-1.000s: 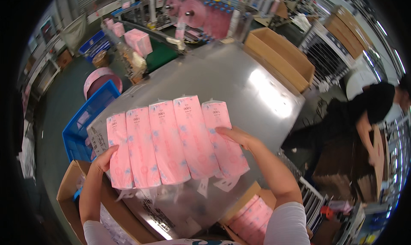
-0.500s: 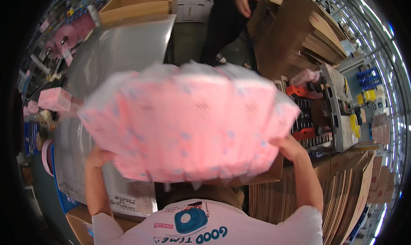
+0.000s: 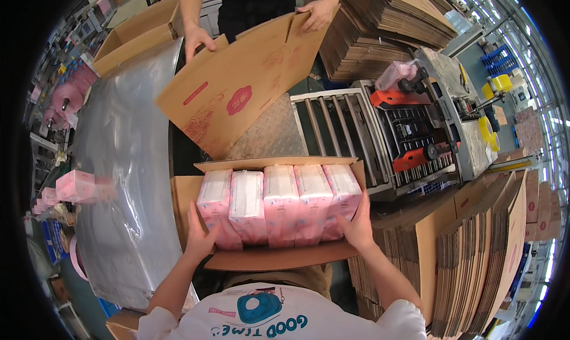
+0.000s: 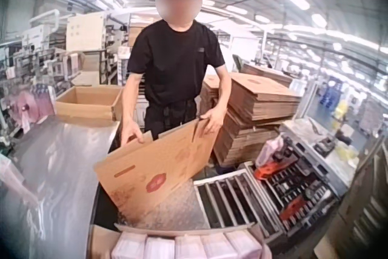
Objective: The person organizes pink tissue boxes on a metal table and packs them into cardboard boxes before feeding the boxes into a sealing machine.
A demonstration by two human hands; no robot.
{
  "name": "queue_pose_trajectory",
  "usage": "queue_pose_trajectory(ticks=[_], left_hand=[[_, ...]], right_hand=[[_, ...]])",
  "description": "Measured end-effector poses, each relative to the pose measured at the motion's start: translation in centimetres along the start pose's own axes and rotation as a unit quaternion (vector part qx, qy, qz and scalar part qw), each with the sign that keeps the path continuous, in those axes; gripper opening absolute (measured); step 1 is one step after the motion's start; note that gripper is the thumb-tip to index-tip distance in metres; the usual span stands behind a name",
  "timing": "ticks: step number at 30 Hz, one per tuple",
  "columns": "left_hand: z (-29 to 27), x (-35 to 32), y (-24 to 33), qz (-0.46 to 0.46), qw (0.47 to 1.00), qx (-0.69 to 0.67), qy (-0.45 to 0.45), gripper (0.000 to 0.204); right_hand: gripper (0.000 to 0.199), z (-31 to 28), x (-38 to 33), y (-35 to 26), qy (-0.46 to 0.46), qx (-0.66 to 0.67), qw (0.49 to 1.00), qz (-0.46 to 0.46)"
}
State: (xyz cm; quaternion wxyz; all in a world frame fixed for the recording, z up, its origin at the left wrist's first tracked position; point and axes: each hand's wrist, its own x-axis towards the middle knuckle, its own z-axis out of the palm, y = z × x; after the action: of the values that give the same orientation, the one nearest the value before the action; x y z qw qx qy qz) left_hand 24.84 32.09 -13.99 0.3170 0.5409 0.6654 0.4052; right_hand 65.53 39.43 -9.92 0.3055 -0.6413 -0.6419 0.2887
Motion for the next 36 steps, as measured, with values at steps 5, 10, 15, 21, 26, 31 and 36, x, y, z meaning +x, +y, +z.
queue_pose_trajectory(ticks=[5, 10, 15, 21, 26, 31, 36], left_hand=[[1.1, 3.2, 5.2, 0.178, 0.904, 0.358, -0.152, 0.072], [4.8, 12.3, -0.2, -0.002, 0.912, 0.327, -0.247, 0.06], [8.1, 10.7, -1.8, -0.053, 0.908, 0.371, -0.187, 0.061], [-1.3, -2.2, 0.9, -0.204, 0.968, -0.008, -0.145, 0.056], [-1.4, -8.9, 4.3, -0.381, 0.848, -0.362, -0.064, 0.051], [2.5, -9.4, 7.1, -0.323, 0.88, -0.327, -0.122, 0.059], [3.4, -4.8, 3.2, -0.3, 0.947, -0.033, 0.107, 0.065]], right_hand=[[0.099, 5.3, 3.3, -5.5, -0.167, -0.295, 0.941, -0.003], [0.097, 11.9, 10.6, -3.5, -0.225, -0.319, 0.911, 0.134], [0.086, 12.0, 10.6, -1.3, -0.257, -0.226, 0.934, 0.104], [0.06, -3.0, 7.0, -1.7, 0.045, -0.262, 0.954, -0.141], [0.046, -5.2, 6.1, 4.6, -0.233, -0.35, 0.907, 0.035], [0.044, -10.0, 10.8, 5.2, -0.191, -0.355, 0.914, 0.041], [0.055, -7.9, 10.0, 6.0, -0.255, -0.473, 0.836, 0.108]])
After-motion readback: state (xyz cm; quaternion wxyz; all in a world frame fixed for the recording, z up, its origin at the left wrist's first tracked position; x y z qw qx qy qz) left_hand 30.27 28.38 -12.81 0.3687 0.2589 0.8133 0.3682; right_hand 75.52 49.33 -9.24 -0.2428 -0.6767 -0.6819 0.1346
